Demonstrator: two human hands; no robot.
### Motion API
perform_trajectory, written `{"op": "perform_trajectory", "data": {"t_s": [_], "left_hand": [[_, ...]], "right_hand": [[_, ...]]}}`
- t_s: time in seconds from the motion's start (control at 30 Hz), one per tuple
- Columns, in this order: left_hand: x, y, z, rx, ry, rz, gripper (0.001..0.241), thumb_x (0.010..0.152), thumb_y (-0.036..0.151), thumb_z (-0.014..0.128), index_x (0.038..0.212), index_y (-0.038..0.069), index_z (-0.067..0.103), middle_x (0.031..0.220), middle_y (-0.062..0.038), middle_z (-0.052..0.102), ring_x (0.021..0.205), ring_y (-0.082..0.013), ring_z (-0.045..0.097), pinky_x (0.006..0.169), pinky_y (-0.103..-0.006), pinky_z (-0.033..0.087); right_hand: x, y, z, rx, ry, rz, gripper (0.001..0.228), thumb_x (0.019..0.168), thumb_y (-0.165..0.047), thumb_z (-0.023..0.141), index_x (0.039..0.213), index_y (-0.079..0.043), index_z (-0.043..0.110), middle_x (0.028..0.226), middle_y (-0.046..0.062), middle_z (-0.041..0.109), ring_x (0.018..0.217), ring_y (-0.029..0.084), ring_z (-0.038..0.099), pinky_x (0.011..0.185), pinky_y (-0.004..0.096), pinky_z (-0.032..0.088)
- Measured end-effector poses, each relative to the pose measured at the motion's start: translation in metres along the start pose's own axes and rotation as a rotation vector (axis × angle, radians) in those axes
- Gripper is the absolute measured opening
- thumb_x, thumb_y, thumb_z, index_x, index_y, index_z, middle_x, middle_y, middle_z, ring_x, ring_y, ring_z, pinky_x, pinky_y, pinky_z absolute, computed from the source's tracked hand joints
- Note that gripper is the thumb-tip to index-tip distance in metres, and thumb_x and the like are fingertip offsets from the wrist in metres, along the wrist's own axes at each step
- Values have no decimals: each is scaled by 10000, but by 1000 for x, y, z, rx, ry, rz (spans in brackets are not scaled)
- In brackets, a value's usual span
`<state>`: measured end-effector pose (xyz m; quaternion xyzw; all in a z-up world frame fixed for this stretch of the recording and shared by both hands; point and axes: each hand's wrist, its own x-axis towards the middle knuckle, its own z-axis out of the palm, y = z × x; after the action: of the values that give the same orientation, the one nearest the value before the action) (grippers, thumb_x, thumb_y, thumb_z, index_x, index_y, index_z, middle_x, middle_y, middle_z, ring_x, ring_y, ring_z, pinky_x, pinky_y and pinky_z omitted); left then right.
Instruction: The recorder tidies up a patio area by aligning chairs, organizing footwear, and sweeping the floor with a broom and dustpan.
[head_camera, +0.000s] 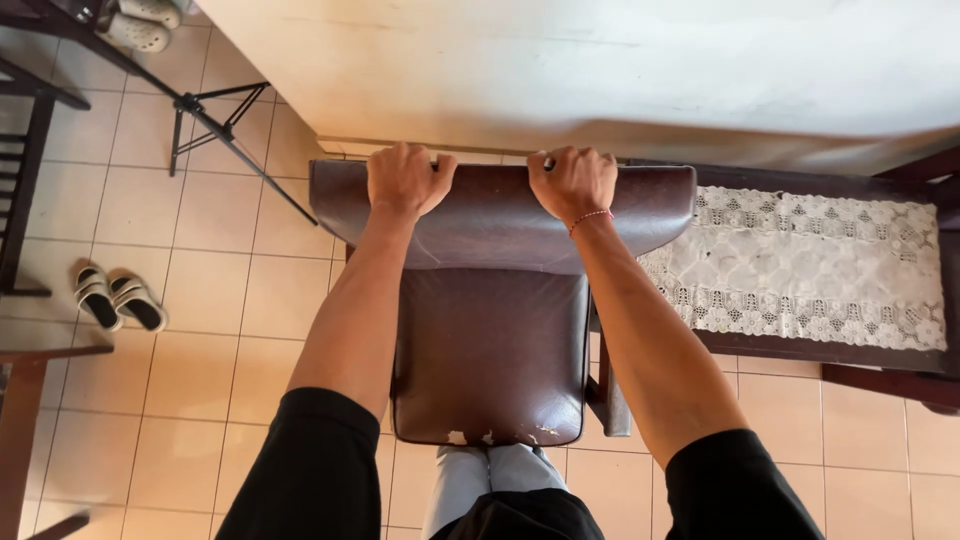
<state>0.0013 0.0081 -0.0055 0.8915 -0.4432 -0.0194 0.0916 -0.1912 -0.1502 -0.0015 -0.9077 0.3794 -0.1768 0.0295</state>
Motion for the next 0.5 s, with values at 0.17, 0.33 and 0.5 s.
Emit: {"op": "perform_trajectory", "data": {"t_s": [0.17,0.33,0.5], "left_hand": [[5,-1,-1,25,-10,8,638,974,486,464,577,33,673,639,-177,646,571,-321,646,588,-479,525],[1,-3,-6,29,-55,-23,631,961,482,465,544,47,652,594,-160,632,552,-313,632,598,-468,510],[6,-10,4,41,-100,19,686,1022,492,420,512,56,562,506,-128,586,469,-274,586,526,-446,500]], "right_hand": [[22,51,12,27,-289,162,440,962,-388,493,696,-104,697,555,27,532,504,192,437,589,450,501],[19,92,-9,-46,-240,47,565,884,-613,534,579,-176,723,459,-40,423,511,159,348,669,447,369],[19,80,-32,-13,-567,203,702,918,-709,431,596,-138,681,552,113,581,631,249,553,745,491,479]]}}
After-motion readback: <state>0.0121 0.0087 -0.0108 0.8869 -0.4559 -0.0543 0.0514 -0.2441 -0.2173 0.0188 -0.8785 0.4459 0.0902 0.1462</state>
